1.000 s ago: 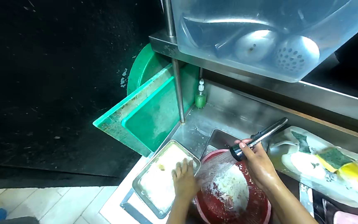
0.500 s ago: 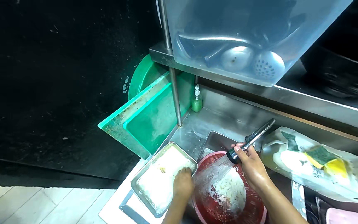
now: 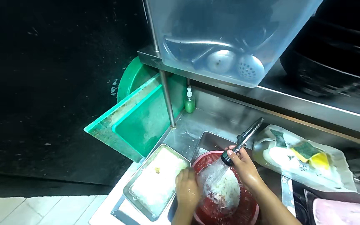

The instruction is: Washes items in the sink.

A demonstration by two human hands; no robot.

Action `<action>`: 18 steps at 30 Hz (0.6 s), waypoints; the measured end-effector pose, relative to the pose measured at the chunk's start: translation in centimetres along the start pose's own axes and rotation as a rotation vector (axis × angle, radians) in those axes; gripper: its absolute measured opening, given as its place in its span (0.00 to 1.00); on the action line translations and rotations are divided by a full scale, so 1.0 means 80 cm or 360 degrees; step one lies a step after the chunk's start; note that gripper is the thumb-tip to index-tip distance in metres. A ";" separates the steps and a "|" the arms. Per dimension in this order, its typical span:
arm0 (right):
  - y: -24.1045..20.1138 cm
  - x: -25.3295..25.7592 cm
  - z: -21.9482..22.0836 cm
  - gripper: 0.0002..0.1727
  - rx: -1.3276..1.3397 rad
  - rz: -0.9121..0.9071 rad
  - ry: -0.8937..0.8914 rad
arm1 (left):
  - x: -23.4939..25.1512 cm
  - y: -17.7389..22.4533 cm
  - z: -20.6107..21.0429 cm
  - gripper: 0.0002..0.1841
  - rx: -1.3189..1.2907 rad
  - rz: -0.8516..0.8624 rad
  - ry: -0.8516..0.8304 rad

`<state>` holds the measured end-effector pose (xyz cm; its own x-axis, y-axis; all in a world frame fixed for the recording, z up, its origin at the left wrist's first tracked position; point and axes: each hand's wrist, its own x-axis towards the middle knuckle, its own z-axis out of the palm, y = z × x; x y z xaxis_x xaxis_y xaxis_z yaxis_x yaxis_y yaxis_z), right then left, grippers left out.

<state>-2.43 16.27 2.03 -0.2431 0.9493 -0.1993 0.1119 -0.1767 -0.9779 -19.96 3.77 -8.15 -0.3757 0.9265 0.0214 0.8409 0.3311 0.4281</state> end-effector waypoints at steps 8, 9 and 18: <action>0.058 -0.048 -0.031 0.40 -0.0035 0.0023 0.0066 | -0.017 0.128 0.043 0.10 -0.1962 -0.1134 -0.0480; 0.070 -0.058 -0.027 0.35 -0.0047 0.0075 0.0090 | -0.012 0.133 0.043 0.10 -0.2127 -0.1230 -0.0430; 0.096 -0.115 0.043 0.36 -0.0079 0.0286 -0.0210 | -0.006 0.127 0.034 0.24 -0.2375 -0.0809 -0.0136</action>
<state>-2.68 5.29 -3.84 -0.3384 0.8611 -0.3795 0.2114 -0.3234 -0.9223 -10.18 7.19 -6.25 -0.4222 0.8020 -0.4225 -0.5058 0.1784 0.8440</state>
